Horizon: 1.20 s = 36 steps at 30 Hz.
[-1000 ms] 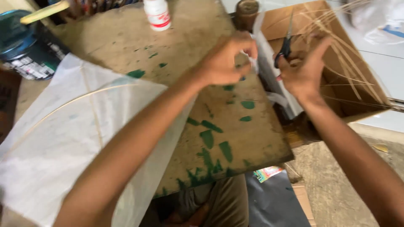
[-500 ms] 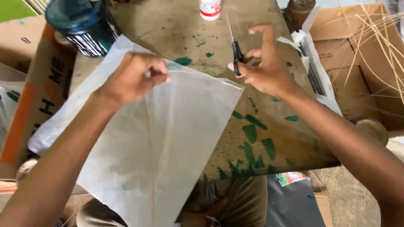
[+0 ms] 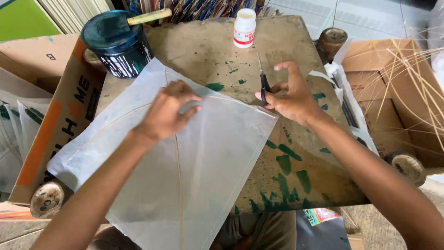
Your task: Trimming excess paper from a kite frame using scissors and folding the edges to secure it.
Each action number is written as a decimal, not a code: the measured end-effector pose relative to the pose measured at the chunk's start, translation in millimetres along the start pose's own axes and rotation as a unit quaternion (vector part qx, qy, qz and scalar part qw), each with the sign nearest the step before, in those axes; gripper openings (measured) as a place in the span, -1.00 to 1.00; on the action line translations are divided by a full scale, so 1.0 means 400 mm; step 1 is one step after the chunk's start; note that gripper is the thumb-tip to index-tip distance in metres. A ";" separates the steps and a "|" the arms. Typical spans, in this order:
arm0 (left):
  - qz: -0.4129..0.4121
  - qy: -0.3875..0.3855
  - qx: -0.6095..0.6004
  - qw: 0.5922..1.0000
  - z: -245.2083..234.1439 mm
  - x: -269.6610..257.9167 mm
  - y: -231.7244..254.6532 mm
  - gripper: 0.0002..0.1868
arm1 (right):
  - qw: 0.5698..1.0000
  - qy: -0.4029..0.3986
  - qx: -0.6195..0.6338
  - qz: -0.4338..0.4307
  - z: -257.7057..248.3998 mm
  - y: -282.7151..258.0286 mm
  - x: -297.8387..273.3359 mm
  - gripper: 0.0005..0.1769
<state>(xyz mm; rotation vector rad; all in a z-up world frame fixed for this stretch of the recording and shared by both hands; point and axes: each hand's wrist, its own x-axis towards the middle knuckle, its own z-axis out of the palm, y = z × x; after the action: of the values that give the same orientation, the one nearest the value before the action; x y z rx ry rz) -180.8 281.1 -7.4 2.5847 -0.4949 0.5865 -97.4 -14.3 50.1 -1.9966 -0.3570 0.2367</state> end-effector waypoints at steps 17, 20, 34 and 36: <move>0.082 0.009 -0.096 0.992 0.135 0.105 0.141 -0.76 | 0.992 -0.037 0.093 0.079 -0.020 0.063 0.021 -0.20; 0.084 0.009 -0.106 0.991 0.129 0.107 0.142 -0.76 | 0.991 -0.029 0.096 0.085 -0.027 0.049 0.012 -0.20; 0.163 -0.063 -0.089 0.981 0.211 0.107 0.215 -0.75 | 0.997 -0.012 0.000 0.074 -0.101 0.001 -0.014 -0.15; 0.152 -0.120 -0.203 0.960 0.166 0.099 0.269 -0.75 | 0.998 0.012 0.031 0.062 -0.100 0.008 -0.015 -0.16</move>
<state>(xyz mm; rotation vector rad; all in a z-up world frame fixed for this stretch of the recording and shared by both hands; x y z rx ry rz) -172.3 148.8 -6.1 2.2066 -0.9941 0.2312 -89.8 -51.3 64.7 -1.9613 -0.2087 0.2992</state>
